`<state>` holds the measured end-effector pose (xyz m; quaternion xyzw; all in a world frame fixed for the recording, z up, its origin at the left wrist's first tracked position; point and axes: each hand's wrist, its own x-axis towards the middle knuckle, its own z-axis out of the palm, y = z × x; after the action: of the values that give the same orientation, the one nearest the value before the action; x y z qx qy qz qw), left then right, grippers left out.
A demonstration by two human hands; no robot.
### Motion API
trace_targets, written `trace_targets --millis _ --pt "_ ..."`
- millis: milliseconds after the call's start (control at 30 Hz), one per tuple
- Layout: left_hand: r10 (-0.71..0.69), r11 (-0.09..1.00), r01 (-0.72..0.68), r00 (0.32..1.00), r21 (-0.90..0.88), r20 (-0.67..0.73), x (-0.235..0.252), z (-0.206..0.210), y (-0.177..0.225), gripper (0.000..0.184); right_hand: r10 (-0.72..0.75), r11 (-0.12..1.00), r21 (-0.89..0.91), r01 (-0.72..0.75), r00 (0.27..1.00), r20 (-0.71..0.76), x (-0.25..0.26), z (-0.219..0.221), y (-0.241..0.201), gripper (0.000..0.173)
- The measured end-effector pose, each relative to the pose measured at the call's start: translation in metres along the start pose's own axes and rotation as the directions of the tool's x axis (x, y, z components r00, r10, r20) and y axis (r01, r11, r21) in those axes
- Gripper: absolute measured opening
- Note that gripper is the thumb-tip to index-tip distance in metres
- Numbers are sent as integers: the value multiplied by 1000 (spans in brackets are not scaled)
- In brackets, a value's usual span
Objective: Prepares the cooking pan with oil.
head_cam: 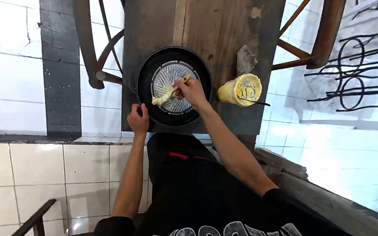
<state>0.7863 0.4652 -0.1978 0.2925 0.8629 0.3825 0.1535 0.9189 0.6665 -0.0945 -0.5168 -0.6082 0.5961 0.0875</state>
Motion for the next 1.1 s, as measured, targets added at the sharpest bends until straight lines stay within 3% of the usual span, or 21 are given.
trace_targets --millis 100,200,333,433,533,633,700,800,900,1000,1100 --pt "29 1000 -29 1000 11 6 0 0 -4 37 -62 998 -26 58 976 -207 1 8 -13 32" --pt "50 999 -51 998 19 27 3 2 -5 36 -295 956 -101 277 901 -318 5 18 -16 29" --pt "24 998 -29 995 50 92 0 -3 -6 38 -525 825 -273 495 850 -47 -34 10 9 24" --pt "40 998 -44 995 37 93 2 -3 -1 37 -535 738 -325 591 806 252 -57 -23 16 21" --pt "53 997 -59 993 59 101 2 -5 3 37 -407 666 -430 610 780 475 -51 -58 3 22" --pt "59 997 -65 991 44 120 5 -5 8 38 -172 519 -644 562 807 565 -25 -78 -35 27" --pt "75 995 -82 988 48 137 5 -6 7 37 -115 412 -757 507 853 509 -10 -80 -58 28" --pt "96 995 -101 982 25 163 6 -5 8 36 -384 380 -783 491 855 350 -4 -90 -68 30" --pt "23 995 2 969 -104 245 6 -12 12 36 -594 550 -752 363 803 -47 -27 -109 -65 31" --pt "-94 907 244 911 -342 401 -5 -31 21 37 -596 716 -669 199 674 -437 -73 -147 -57 31" --pt "-53 886 247 895 -393 443 -41 -49 22 38 -541 770 -637 38 568 -621 -109 -195 -44 30"
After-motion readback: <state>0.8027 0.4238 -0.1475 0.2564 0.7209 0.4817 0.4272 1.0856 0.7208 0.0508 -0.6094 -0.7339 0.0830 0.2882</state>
